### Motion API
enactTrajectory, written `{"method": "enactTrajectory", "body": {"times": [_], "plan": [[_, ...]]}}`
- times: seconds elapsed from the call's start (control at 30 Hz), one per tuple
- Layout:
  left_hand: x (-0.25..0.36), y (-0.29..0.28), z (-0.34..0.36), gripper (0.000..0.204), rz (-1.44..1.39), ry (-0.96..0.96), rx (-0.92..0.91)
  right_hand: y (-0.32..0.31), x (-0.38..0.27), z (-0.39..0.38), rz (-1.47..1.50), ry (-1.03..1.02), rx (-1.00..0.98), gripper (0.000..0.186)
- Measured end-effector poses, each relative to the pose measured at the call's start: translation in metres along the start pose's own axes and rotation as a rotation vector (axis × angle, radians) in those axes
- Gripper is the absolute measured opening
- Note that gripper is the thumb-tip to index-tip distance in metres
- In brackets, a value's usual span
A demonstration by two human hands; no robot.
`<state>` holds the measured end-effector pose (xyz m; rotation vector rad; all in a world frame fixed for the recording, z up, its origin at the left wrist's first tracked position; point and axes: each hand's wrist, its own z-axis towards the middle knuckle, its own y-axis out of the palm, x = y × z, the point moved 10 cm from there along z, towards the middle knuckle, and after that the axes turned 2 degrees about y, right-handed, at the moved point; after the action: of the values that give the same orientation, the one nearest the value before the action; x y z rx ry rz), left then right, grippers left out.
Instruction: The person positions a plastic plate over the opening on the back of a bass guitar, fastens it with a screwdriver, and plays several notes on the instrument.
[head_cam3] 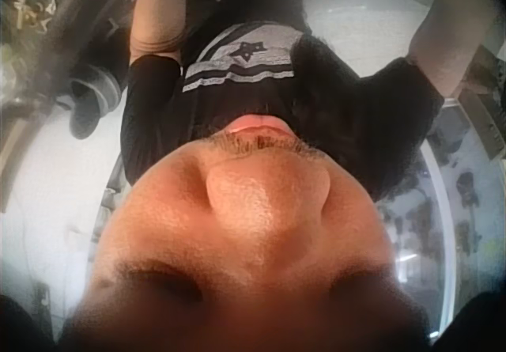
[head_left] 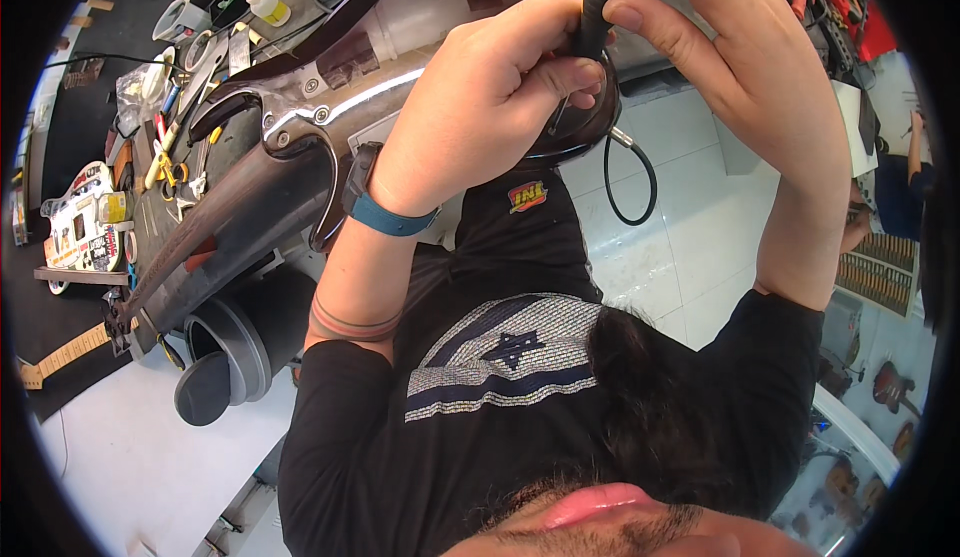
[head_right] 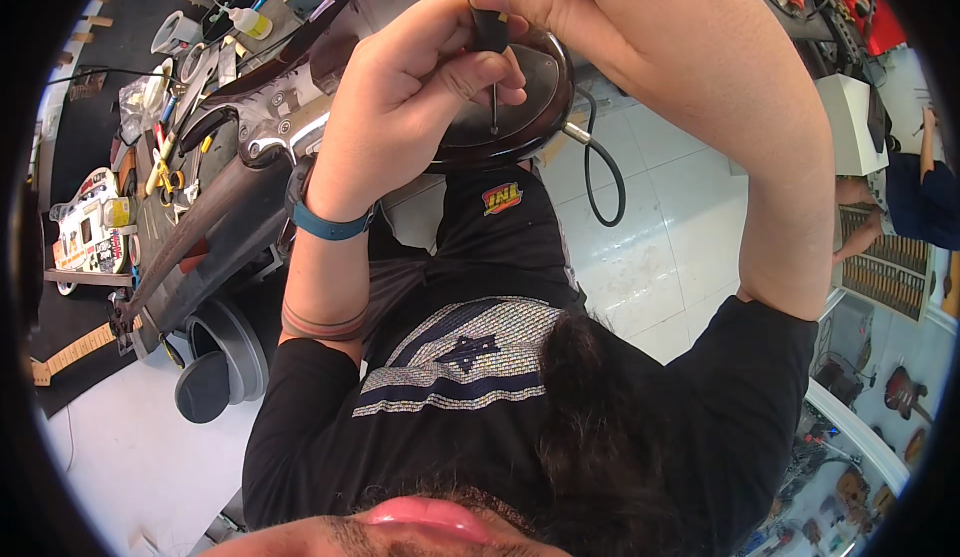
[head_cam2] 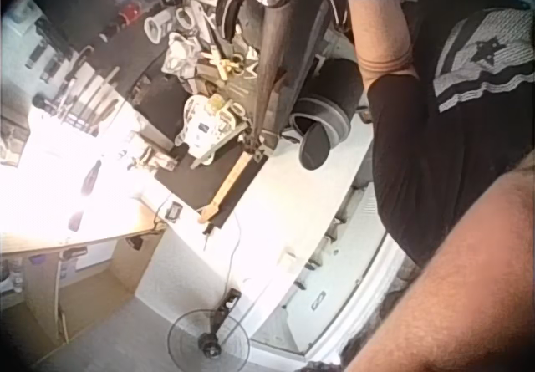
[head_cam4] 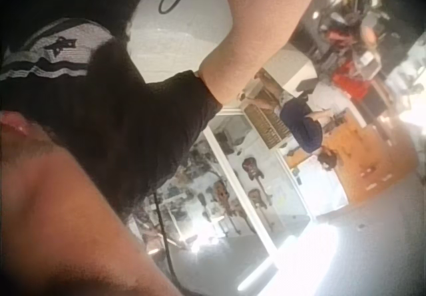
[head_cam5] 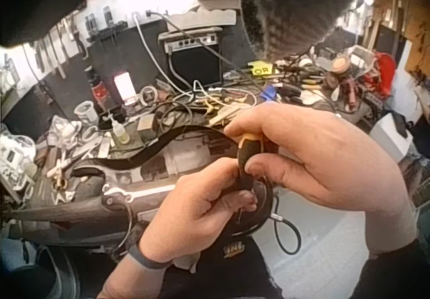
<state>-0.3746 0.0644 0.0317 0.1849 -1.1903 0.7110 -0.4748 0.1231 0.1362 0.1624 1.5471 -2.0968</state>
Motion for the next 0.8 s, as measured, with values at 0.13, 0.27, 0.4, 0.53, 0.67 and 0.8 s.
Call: {"method": "enactTrajectory", "body": {"times": [0.13,0.27,0.4,0.53,0.67,0.8], "plan": [[-0.001,0.008,0.000,0.023,-0.002,-0.056,-0.088,-0.001,-0.005,-0.001,-0.123,-0.126,-0.007,0.037],[-0.005,0.001,-0.008,0.024,-0.108,-0.079,-0.102,-0.006,-0.040,0.007,-0.082,-0.128,0.205,0.036],[-0.004,0.012,-0.004,0.028,-0.237,-0.057,-0.160,-0.008,-0.010,-0.003,0.029,-0.191,-0.030,0.033],[0.004,0.009,0.000,0.055,-0.253,0.007,-0.012,-0.008,-0.019,-0.003,-0.070,-0.235,0.043,0.021],[-0.013,0.003,-0.003,0.077,-0.343,0.052,0.098,-0.004,-0.032,-0.007,-0.318,-0.164,0.094,0.016],[-0.024,-0.026,-0.018,0.049,-0.192,0.014,0.169,0.004,-0.033,-0.006,-0.332,-0.133,-0.060,0.019]]}}
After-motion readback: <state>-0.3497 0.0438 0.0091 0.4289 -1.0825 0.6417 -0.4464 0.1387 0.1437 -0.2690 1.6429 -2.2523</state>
